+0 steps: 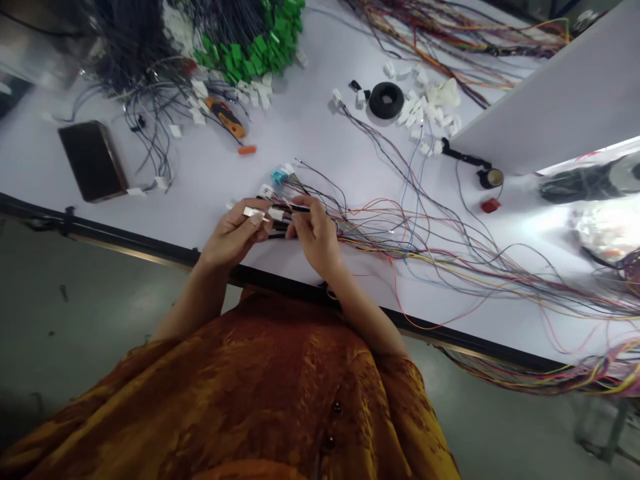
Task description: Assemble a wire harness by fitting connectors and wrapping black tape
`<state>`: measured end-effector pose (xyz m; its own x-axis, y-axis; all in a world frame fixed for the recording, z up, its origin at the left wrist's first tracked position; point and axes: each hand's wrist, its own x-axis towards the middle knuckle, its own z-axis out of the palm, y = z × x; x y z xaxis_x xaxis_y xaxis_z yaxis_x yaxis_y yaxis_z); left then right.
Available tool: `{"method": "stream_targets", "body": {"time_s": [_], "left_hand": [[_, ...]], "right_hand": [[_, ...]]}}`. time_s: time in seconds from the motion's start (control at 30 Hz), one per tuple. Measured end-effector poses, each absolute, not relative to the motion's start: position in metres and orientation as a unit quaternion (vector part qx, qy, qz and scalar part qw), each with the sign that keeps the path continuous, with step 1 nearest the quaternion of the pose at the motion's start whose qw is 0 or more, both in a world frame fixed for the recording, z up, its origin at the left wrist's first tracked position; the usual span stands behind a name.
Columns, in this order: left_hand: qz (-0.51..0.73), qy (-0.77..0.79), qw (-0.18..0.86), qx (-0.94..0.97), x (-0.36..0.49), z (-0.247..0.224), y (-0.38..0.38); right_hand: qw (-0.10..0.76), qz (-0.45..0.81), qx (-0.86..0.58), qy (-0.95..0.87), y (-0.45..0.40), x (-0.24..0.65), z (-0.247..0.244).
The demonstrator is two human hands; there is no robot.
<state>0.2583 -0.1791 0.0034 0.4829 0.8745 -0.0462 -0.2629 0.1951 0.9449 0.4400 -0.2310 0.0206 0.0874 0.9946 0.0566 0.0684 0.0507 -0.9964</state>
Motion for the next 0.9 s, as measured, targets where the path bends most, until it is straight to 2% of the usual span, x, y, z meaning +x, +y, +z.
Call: {"method": "stream_targets", "body": {"time_s": [0.13, 0.27, 0.43, 0.57, 0.7, 0.8, 0.9], "left_hand": [[0.326, 0.300, 0.686, 0.577, 0.260, 0.012, -0.184], [0.246, 0.290, 0.613, 0.692, 0.263, 0.027, -0.184], [0.227, 0.268, 0.544, 0.762, 0.267, 0.036, -0.185], [0.281, 0.310, 0.629, 0.656, 0.273, 0.031, -0.190], [0.351, 0.322, 0.679, 0.558, 0.277, 0.022, -0.192], [0.341, 0.325, 0.708, 0.526, 0.278, 0.016, -0.189], [0.336, 0.335, 0.723, 0.502, 0.277, 0.012, -0.187]], "right_hand": [[0.532, 0.443, -0.515, -0.506, -0.234, 0.445, 0.025], [0.513, 0.399, -0.495, -0.576, -0.232, 0.450, 0.034], [0.470, 0.356, -0.473, -0.655, -0.233, 0.458, 0.037], [0.441, 0.347, -0.510, -0.652, -0.241, 0.464, 0.035], [0.439, 0.402, -0.534, -0.600, -0.251, 0.465, 0.031], [0.455, 0.434, -0.547, -0.553, -0.255, 0.464, 0.030], [0.445, 0.409, -0.566, -0.561, -0.256, 0.466, 0.031]]}}
